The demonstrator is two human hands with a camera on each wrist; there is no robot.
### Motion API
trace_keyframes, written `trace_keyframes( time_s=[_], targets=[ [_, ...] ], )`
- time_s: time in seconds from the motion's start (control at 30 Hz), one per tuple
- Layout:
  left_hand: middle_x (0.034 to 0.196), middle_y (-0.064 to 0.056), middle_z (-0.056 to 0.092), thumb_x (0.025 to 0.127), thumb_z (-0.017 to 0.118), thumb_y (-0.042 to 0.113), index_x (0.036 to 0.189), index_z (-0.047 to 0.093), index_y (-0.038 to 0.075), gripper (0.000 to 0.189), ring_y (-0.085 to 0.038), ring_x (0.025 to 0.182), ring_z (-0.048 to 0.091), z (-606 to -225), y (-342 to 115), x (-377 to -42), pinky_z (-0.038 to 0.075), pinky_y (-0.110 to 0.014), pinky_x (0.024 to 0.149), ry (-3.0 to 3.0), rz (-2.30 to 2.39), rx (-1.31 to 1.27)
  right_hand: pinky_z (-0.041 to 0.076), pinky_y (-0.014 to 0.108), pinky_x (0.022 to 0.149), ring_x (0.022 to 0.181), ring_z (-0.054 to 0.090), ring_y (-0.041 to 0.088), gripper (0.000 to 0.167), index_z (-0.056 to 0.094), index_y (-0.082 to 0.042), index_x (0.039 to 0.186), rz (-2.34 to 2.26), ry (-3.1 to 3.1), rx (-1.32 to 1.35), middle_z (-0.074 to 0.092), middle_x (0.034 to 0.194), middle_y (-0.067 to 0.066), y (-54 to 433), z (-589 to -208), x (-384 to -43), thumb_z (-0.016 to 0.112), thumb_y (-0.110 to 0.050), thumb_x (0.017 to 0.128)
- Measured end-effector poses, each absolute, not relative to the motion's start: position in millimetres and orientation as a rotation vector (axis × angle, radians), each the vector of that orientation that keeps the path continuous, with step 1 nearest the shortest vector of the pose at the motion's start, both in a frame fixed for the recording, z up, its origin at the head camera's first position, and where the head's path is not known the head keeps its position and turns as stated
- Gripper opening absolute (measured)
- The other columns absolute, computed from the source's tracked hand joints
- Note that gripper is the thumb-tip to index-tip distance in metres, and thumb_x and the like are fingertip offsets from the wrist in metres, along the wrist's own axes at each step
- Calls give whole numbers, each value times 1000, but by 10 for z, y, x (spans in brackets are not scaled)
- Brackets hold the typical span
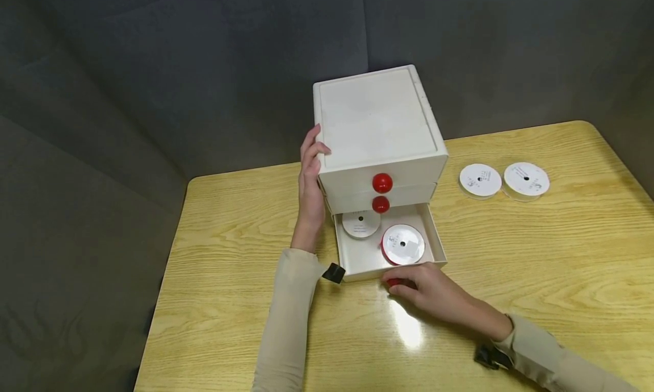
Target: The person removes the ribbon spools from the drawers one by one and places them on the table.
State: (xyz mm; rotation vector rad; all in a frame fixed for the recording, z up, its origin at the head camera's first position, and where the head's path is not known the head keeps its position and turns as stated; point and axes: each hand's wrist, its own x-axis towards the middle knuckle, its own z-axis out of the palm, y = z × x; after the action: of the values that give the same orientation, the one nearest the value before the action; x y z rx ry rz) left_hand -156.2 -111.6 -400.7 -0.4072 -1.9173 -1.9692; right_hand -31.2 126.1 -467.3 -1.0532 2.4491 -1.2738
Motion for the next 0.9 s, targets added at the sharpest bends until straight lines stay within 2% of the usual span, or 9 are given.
trace_keyframes(
  time_s=[0.07, 0.13, 0.2, 0.33, 0.43, 0.53, 0.63, 0.8, 0.9],
  targets=[
    [165, -5, 29, 98, 31, 33, 105, 54, 35, 24, -17, 152, 23, -4005, -1116, -1566, 21, -45, 121, -1917, -1974, -406, 58, 30, 79, 87, 65, 2, 20, 74, -9, 113, -1217, 2460, -1126, 74, 97, -6, 1263, -4639, -315, 72, -4, 94],
    [165, -5, 29, 98, 32, 33, 105, 54, 39, 24, -17, 152, 23, -4007, -1114, -1570, 20, -46, 121, -1915, -1976, -403, 56, 28, 76, 83, 61, 2, 17, 71, -10, 112, -1143, 2449, -1202, 69, 94, -8, 1272, -4574, -320, 70, -6, 95],
    [165, -5, 29, 97, 32, 33, 104, 54, 35, 23, -17, 151, 23, -4006, -1113, -1573, 20, -46, 121, -1916, -1976, -397, 56, 29, 77, 85, 60, 2, 18, 69, -10, 115, -1049, 2419, -1275, 68, 100, -6, 1298, -4475, -325, 68, -9, 97],
    [165, -5, 30, 97, 32, 34, 108, 53, 15, 30, -17, 151, 24, -4005, -1111, -1573, 20, -46, 121, -1929, -1965, -378, 58, 30, 80, 91, 64, 4, 21, 71, -8, 119, -993, 2317, -1369, 72, 108, 0, 1357, -4242, -383, 64, -12, 100],
    [165, -4, 30, 98, 32, 34, 111, 49, 6, 35, -17, 151, 24, -4005, -1111, -1571, 20, -46, 120, -1929, -1963, -373, 59, 32, 79, 89, 68, 5, 18, 74, -8, 116, -1029, 2373, -1387, 75, 103, -3, 1368, -4111, -488, 64, -11, 101],
    [164, -5, 30, 98, 31, 34, 111, 48, 5, 36, -18, 151, 24, -4001, -1109, -1568, 20, -46, 121, -1924, -1961, -377, 59, 33, 75, 84, 67, 7, 15, 75, -6, 111, -1021, 2533, -1362, 75, 96, -3, 1362, -4056, -612, 67, -8, 98],
    [163, -6, 31, 98, 31, 33, 110, 48, 5, 35, -19, 151, 24, -4000, -1106, -1567, 20, -45, 121, -1924, -1956, -385, 58, 37, 76, 86, 65, 14, 16, 74, -3, 110, -949, 2646, -1341, 71, 98, 3, 1339, -4078, -718, 70, -5, 95],
    [163, -7, 31, 98, 31, 33, 111, 48, 6, 35, -19, 151, 24, -4000, -1105, -1561, 19, -45, 121, -1926, -1950, -387, 55, 51, 89, 105, 63, 33, 29, 69, 0, 122, -872, 2668, -1309, 66, 116, 17, 1261, -4190, -861, 72, -9, 94],
    [163, -7, 31, 98, 31, 33, 111, 48, 5, 35, -19, 151, 24, -3994, -1105, -1558, 19, -45, 121, -1923, -1949, -389, 52, 57, 92, 111, 61, 38, 37, 65, 3, 127, -846, 2672, -1309, 62, 125, 21, 1212, -4255, -928, 72, -10, 94]
  ],
)
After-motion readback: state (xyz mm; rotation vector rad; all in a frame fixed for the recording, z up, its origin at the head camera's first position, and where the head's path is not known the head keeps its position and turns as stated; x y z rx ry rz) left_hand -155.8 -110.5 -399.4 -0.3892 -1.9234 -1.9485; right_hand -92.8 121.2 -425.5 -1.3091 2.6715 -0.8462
